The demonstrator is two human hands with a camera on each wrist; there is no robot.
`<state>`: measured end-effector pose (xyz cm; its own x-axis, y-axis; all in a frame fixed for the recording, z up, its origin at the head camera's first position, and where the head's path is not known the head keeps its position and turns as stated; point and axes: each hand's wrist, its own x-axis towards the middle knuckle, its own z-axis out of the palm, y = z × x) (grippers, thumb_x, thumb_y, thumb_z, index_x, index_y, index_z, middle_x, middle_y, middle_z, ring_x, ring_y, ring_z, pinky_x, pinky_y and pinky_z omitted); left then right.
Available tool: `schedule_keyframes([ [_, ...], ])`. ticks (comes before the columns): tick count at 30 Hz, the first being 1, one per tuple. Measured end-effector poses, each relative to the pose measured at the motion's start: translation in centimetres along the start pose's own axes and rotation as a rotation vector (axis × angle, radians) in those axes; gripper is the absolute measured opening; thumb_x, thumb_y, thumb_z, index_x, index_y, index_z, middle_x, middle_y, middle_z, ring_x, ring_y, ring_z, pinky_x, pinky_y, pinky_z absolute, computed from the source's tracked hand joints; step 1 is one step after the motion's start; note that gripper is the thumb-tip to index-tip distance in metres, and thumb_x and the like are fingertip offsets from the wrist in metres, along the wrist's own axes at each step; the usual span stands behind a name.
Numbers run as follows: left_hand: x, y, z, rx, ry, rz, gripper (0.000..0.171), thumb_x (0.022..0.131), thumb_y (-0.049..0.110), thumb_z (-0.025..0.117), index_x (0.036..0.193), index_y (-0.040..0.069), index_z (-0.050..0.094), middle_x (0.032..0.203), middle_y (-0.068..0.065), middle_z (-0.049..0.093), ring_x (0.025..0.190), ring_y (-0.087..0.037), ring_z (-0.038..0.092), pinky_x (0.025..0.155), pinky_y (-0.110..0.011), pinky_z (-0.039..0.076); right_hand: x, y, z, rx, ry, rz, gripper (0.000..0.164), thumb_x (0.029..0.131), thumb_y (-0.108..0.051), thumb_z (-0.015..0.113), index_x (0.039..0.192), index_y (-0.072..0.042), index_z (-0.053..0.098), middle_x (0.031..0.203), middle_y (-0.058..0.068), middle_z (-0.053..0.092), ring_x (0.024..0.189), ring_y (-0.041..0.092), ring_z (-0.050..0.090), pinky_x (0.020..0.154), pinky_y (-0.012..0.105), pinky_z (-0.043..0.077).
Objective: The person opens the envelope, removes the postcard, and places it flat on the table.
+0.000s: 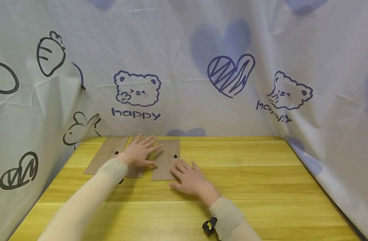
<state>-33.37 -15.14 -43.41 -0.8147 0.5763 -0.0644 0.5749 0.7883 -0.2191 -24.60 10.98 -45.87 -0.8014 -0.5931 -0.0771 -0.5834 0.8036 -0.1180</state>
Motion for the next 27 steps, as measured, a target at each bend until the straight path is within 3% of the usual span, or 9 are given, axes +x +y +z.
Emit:
schedule_keyframes([
  [13,1.4,0.6,0.6,0.015,-0.177,-0.004,0.083,0.087,0.076,0.041,0.155,0.032,0.022,0.162,0.001,0.023,0.153,-0.028,0.012,0.120,-0.062,0.000,1.2,0.1,0.2,0.032,-0.125,0.029,0.068,0.097,-0.062,0.039,0.152,-0.023,0.036,0.159,0.003,0.032,0.151,0.025,0.022,0.119,0.059,0.018],
  [27,2.0,1.2,1.3,-0.010,-0.230,-0.028,0.082,0.088,0.077,0.036,0.155,0.033,0.022,0.162,0.003,0.025,0.152,-0.024,0.016,0.120,-0.061,0.008,1.2,0.4,0.4,0.063,-0.115,0.031,0.066,0.097,-0.060,0.042,0.151,-0.023,0.037,0.159,0.003,0.033,0.150,0.025,0.024,0.119,0.060,0.018],
])
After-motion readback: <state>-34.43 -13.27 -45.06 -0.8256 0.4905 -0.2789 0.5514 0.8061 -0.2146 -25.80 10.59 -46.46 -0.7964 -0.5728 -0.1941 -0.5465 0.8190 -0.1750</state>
